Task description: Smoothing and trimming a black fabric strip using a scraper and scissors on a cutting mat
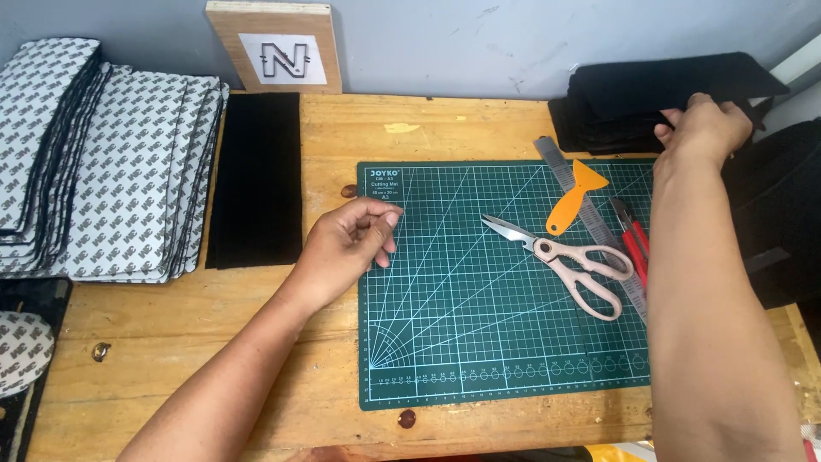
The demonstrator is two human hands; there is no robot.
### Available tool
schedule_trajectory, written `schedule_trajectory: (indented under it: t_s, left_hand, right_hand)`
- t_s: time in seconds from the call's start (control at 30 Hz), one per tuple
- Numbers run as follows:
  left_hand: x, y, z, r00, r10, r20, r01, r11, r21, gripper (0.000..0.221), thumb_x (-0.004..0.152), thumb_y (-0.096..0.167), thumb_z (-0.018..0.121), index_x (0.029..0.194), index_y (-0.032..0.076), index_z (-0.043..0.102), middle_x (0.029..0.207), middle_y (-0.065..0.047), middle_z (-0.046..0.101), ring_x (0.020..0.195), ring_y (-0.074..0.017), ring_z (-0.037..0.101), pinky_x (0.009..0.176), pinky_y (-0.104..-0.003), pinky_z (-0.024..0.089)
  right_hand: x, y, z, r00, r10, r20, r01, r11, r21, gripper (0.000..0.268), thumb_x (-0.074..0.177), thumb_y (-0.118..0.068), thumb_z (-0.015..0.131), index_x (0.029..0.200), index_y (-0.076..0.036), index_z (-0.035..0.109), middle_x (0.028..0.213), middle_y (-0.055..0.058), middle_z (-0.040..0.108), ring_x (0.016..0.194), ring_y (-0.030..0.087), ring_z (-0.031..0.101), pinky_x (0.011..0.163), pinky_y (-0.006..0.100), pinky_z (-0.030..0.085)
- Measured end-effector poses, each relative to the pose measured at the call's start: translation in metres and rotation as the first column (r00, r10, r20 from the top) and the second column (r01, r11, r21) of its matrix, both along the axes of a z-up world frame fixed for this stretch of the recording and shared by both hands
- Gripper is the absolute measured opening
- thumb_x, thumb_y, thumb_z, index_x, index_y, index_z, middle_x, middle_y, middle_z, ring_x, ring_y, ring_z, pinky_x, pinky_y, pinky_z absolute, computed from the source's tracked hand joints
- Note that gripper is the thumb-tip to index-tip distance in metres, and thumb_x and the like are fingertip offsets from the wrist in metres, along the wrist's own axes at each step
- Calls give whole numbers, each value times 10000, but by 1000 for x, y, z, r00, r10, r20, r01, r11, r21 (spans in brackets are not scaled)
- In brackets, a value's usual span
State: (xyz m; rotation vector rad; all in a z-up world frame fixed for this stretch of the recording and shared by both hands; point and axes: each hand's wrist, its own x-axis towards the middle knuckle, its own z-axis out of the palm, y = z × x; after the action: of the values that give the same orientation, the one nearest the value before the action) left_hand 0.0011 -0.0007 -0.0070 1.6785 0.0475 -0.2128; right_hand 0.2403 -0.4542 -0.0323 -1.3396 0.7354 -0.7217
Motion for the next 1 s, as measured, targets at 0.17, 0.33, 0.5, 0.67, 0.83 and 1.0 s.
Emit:
schedule_trajectory:
  t_s: [0.17, 0.33, 0.5, 0.67, 0.83, 1.0]
  left_hand:
    - [-2, -1, 6, 1000, -9, 0, 9, 1000, 21, 181, 1007, 211, 637, 1126, 116, 735, 772, -53, 708, 591, -127, 659, 520, -226, 496]
    - [-3, -2, 4, 999, -28, 43, 27, 1000, 15, 186, 1007, 184, 630, 1124, 78, 729, 767, -63, 692, 594, -134, 642, 610, -245, 574]
    - [-3, -2, 6, 999, -30, 15, 30, 999, 21, 190, 1008, 179, 630, 1137, 85, 733, 771, -58, 696, 607, -133, 646, 617, -246, 576]
    - [-4, -2, 3, 998, -30, 49, 29, 999, 26, 180, 1006, 188, 633, 1114, 83, 730, 761, -60, 701, 599, -128, 653, 616, -243, 580]
    - [-6, -2, 2, 993, -56, 107, 52, 998, 37, 169, 1007, 163, 629, 1119, 77, 722, 775, -65, 705, 611, -126, 655, 618, -245, 594]
    - [-8, -1, -1, 967, -100, 235, 46, 973, 226, 81, 996, 202, 679, 979, 140, 728, 786, 54, 671, 633, -51, 520, 588, -222, 471]
  right_hand:
    - [16, -21, -23, 985, -63, -158, 23, 969, -245, 165, 830, -146, 559, 994, -147, 542, 826, 19, 683, 699, 109, 675, 628, 253, 478]
    - [-26, -1, -15, 868, -363, -339, -45, 622, -782, 948, 908, -458, 929, 1430, -8, 278, 1331, 223, 467, 1281, 457, 532, 1025, 581, 483]
    - [-82, 89, 50, 802, 49, -595, -585, 266, -766, 778, 1013, -571, 515, 1598, -86, 349, 1613, 285, 194, 1463, 418, 32, 1148, 638, 51]
    - [-67, 80, 35, 758, 0, -653, -625, 288, -726, 820, 995, -646, 415, 1587, -85, 339, 1591, 292, 252, 1461, 442, 127, 1118, 643, 57]
    - [-81, 93, 52, 662, 11, -749, -710, 328, -623, 856, 989, -670, 296, 1630, -115, 181, 1663, 292, 127, 1520, 435, 12, 1152, 615, -81]
    - [-79, 77, 9, 960, 215, -178, -168, -61, -984, 289, 1134, -226, 743, 1223, 49, 733, 1352, 275, 557, 1366, 427, 447, 1145, 646, 32]
